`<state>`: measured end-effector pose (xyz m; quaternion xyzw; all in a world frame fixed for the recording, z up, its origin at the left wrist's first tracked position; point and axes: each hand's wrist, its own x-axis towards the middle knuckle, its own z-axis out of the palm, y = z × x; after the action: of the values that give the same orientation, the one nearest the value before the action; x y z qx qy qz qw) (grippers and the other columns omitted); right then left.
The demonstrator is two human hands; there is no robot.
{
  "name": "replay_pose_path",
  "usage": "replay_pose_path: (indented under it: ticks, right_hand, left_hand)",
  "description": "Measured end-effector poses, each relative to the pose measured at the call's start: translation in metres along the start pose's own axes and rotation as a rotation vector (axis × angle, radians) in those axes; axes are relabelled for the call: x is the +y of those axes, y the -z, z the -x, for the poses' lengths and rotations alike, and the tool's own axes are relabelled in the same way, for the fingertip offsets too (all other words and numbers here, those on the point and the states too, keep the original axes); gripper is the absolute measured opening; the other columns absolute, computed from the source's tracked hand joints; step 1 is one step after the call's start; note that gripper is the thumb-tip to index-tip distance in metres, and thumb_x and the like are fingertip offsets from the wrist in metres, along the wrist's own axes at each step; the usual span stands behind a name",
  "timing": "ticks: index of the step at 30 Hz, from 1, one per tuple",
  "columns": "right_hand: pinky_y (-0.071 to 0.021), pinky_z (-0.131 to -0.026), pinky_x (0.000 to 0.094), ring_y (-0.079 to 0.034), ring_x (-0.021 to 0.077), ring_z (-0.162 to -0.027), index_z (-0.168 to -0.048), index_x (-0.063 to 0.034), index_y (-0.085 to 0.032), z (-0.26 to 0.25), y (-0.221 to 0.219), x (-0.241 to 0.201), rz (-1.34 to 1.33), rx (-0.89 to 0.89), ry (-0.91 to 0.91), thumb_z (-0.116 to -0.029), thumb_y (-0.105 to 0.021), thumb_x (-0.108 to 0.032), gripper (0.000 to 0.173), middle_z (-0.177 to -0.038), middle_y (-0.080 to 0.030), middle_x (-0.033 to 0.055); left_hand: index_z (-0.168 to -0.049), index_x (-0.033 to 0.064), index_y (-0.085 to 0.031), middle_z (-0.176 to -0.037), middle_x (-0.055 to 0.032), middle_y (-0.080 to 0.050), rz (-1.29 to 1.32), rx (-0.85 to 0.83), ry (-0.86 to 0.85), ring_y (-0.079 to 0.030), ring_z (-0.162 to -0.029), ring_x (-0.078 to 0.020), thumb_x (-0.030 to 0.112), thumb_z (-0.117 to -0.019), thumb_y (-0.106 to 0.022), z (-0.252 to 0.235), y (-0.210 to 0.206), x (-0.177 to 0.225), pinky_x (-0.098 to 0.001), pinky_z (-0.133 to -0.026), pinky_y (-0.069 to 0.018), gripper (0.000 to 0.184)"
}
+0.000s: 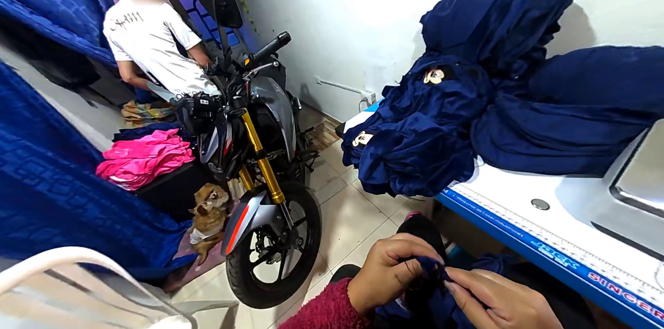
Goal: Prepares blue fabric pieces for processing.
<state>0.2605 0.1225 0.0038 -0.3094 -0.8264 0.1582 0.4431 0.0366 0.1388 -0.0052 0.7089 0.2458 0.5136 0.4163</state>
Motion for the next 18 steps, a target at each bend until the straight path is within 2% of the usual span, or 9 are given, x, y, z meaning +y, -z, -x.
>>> replay_pose_path:
  ticks: [3, 6, 8, 10, 13, 18]
  right_hand:
    - [-0.0578, -0.077, 0.0252, -0.072, 0.0155, -0.08, -0.103, -0.0021, -0.076, 0.0015, 0.0008, 0.0022, 0.019, -0.01, 0.062, -0.101, -0.062, -0.015, 0.019, -0.086, -0.076, 0.0117]
    - [-0.0574, -0.077, 0.0243, -0.072, 0.0151, -0.081, -0.102, -0.002, -0.075, 0.0028, -0.0002, 0.0017, 0.018, 0.009, 0.07, -0.101, -0.062, -0.015, 0.019, -0.086, -0.076, 0.0117]
    - [-0.0578, -0.078, 0.0243, -0.072, 0.0146, -0.082, -0.103, -0.0026, -0.075, 0.0036, -0.0006, 0.0012, 0.017, 0.02, 0.063, -0.1012, -0.062, -0.015, 0.018, -0.087, -0.076, 0.0116]
    - [-0.058, -0.077, 0.0243, -0.073, 0.0144, -0.082, -0.104, -0.003, -0.074, 0.0042, -0.0004, 0.001, 0.011, 0.03, 0.06, -0.1013, -0.061, -0.015, 0.018, -0.088, -0.076, 0.0116]
    - [-0.0577, -0.077, 0.0229, -0.072, 0.013, -0.082, -0.105, -0.004, -0.073, 0.0051, -0.0002, 0.0027, -0.012, 0.033, 0.083, -0.1009, -0.062, -0.014, 0.016, -0.088, -0.076, 0.0107]
    - [-0.0573, -0.076, 0.022, -0.071, 0.0114, -0.081, -0.104, -0.007, -0.073, 0.007, -0.0017, 0.0064, -0.059, 0.028, 0.122, -0.1002, -0.062, -0.015, 0.014, -0.086, -0.075, 0.008]
  left_hand:
    - [-0.106, -0.0042, -0.074, -0.107, -0.0099, -0.073, 0.083, -0.031, 0.053, -0.068, -0.104, -0.0106, 0.025, -0.1043, -0.06, 0.0018, -0.0003, 0.0001, -0.0301, -0.094, -0.0551, 0.033]
    - [-0.106, -0.0003, -0.074, -0.102, -0.0015, -0.074, 0.234, -0.005, 0.158, -0.067, -0.093, -0.0027, 0.02, -0.1026, -0.062, 0.0034, -0.0038, 0.0001, -0.0244, -0.085, -0.0554, 0.024]
    - [-0.105, 0.0018, -0.075, -0.101, 0.0009, -0.075, 0.334, 0.018, 0.258, -0.068, -0.093, -0.0027, 0.009, -0.0999, -0.063, 0.0036, -0.0061, 0.0011, -0.025, -0.086, -0.0558, 0.015]
    - [-0.105, 0.0035, -0.075, -0.1, 0.0023, -0.075, 0.401, 0.019, 0.342, -0.068, -0.093, -0.0031, 0.001, -0.0978, -0.061, 0.0042, -0.0072, 0.001, -0.026, -0.086, -0.056, 0.015]
    - [-0.103, 0.0066, -0.075, -0.099, 0.004, -0.074, 0.482, 0.002, 0.425, -0.068, -0.091, -0.003, -0.001, -0.0964, -0.062, 0.0048, -0.0081, 0.0017, -0.0257, -0.085, -0.056, 0.017]
    - [-0.103, 0.0103, -0.075, -0.098, 0.0058, -0.074, 0.55, -0.068, 0.47, -0.067, -0.09, -0.0018, -0.001, -0.0964, -0.06, 0.0052, -0.0081, 0.0009, -0.0246, -0.084, -0.0554, 0.02]
